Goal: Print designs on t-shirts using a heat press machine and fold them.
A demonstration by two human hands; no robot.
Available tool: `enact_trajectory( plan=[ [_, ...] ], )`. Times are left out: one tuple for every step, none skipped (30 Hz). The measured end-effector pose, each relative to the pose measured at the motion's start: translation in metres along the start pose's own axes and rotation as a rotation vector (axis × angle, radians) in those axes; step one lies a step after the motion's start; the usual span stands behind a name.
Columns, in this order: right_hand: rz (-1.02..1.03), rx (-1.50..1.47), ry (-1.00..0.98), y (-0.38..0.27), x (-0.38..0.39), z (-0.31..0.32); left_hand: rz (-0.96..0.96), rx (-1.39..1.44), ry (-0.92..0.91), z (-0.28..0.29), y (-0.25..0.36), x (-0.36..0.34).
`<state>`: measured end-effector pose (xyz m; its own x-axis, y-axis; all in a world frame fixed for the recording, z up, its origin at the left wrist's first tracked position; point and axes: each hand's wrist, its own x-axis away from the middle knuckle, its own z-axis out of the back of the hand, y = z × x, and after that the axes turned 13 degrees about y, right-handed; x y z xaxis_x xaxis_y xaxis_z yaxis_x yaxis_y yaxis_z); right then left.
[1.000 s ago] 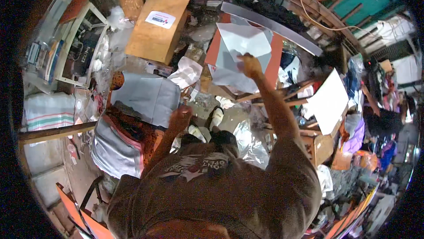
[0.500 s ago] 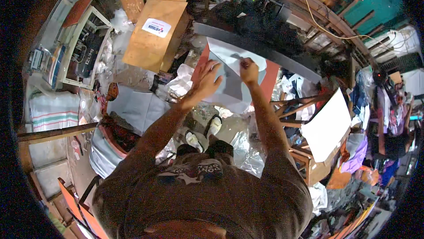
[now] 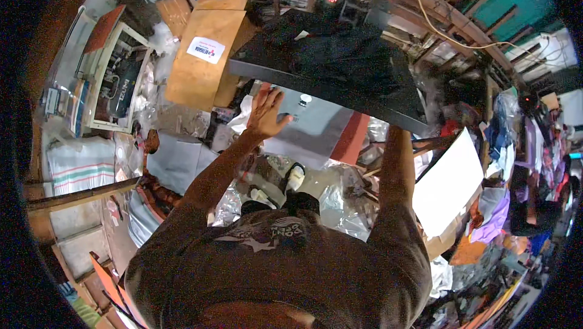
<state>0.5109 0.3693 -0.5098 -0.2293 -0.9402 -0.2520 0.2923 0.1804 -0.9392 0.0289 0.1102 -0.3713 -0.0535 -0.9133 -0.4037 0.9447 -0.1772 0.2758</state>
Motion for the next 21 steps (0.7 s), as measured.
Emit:
enact_trajectory(
  plan=[
    [-0.071, -0.092, -0.011, -0.015, -0.008, 0.023, -0.017, 0.005, 0.052, 0.002, 0.001, 0.003],
    [-0.172, -0.253, -0.072, -0.042, -0.016, 0.044, 0.045, 0.071, 0.111, 0.004, 0.002, 0.01],
    [-0.26, -0.377, -0.163, -0.08, -0.021, 0.066, 0.116, 0.141, 0.14, 0.008, 0.004, 0.019],
    [-0.469, -0.517, -0.072, -0.123, -0.017, 0.075, 0.159, 0.202, 0.22, 0.012, 0.006, 0.03],
    [-0.664, -0.669, 0.058, -0.175, -0.014, 0.083, 0.207, 0.264, 0.255, 0.017, 0.009, 0.043],
    [-0.606, -0.569, -0.071, -0.232, -0.007, 0.094, 0.265, 0.277, 0.287, 0.022, 0.012, 0.059],
    [-0.493, -0.52, -0.258, -0.291, 0.001, 0.103, 0.322, 0.293, 0.275, 0.025, 0.015, 0.073],
    [-0.475, -0.382, -0.237, -0.343, 0.006, 0.097, 0.318, 0.31, 0.306, 0.028, 0.02, 0.086],
    [-0.397, -0.347, -0.344, -0.39, 0.01, 0.088, 0.372, 0.322, 0.356, 0.029, 0.024, 0.1],
    [-0.403, -0.224, -0.349, -0.429, 0.013, 0.075, 0.443, 0.329, 0.368, 0.029, 0.027, 0.112],
    [-0.365, -0.197, -0.473, -0.459, 0.016, 0.059, 0.439, 0.338, 0.392, 0.025, 0.03, 0.12],
    [-0.339, -0.059, -0.477, -0.482, 0.017, 0.041, 0.501, 0.342, 0.428, 0.02, 0.032, 0.128],
    [-0.291, 0.04, -0.535, -0.497, 0.018, 0.021, 0.565, 0.341, 0.459, 0.016, 0.032, 0.137],
    [-0.295, 0.05, -0.591, -0.506, 0.017, -0.002, 0.557, 0.291, 0.439, 0.009, 0.028, 0.142],
    [-0.29, 0.057, -0.617, -0.513, 0.017, -0.026, 0.564, 0.288, 0.43, 0.003, 0.026, 0.148],
    [-0.267, 0.093, -0.717, -0.517, 0.019, -0.047, 0.593, 0.347, 0.436, -0.005, 0.022, 0.151],
    [-0.226, 0.132, -0.772, -0.52, 0.022, -0.066, 0.651, 0.423, 0.393, -0.011, 0.019, 0.155],
    [-0.157, 0.189, -0.768, -0.523, 0.024, -0.084, 0.642, 0.52, 0.446, -0.016, 0.017, 0.162],
    [-0.178, 0.248, -0.728, -0.526, 0.028, -0.098, 0.62, 0.518, 0.527, -0.02, 0.015, 0.167],
    [-0.137, 0.257, -0.75, -0.528, 0.029, -0.118, 0.67, 0.564, 0.454, -0.024, 0.014, 0.171],
    [-0.105, 0.305, -0.718, -0.529, 0.03, -0.133, 0.723, 0.612, 0.375, -0.027, 0.013, 0.175]
  ],
)
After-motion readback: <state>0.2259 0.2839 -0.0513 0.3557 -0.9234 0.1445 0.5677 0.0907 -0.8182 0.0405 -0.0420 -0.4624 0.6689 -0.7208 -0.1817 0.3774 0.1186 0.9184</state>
